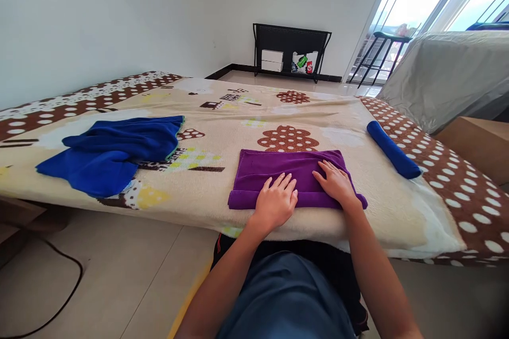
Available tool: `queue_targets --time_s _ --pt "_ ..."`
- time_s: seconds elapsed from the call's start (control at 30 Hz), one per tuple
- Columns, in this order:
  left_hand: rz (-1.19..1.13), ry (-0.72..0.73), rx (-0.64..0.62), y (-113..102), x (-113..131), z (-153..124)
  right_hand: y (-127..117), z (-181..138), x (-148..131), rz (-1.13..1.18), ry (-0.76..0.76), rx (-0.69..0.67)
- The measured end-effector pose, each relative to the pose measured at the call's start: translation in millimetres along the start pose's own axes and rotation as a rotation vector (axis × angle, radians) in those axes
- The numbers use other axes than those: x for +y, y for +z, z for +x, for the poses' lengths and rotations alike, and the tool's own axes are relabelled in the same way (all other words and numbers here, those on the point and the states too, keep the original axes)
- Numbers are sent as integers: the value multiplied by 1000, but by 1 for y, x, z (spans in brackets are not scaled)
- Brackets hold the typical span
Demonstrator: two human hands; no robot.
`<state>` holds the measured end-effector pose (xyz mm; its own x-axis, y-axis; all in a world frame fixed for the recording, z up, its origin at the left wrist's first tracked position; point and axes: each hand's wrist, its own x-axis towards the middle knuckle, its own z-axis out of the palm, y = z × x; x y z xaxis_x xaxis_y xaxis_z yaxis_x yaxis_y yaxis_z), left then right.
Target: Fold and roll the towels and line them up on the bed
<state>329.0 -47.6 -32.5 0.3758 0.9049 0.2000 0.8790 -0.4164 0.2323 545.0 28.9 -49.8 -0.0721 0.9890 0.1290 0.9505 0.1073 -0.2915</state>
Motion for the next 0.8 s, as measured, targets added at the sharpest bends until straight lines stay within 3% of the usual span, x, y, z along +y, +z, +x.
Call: queue_targets --time_s 0.3,0.53,0.63,0.8 --pt "-70 -3 -142 -4 -13 28 0 -2 2 -7 -21 39" --pt "-122 63 -285 -2 -13 57 -10 -1 -6 80 -345 -111" --pt "-104 -37 -255 0 -17 63 -7 8 4 58 -274 -111" --pt "-31 -305 -126 2 -33 65 -2 20 27 -15 -16 -42"
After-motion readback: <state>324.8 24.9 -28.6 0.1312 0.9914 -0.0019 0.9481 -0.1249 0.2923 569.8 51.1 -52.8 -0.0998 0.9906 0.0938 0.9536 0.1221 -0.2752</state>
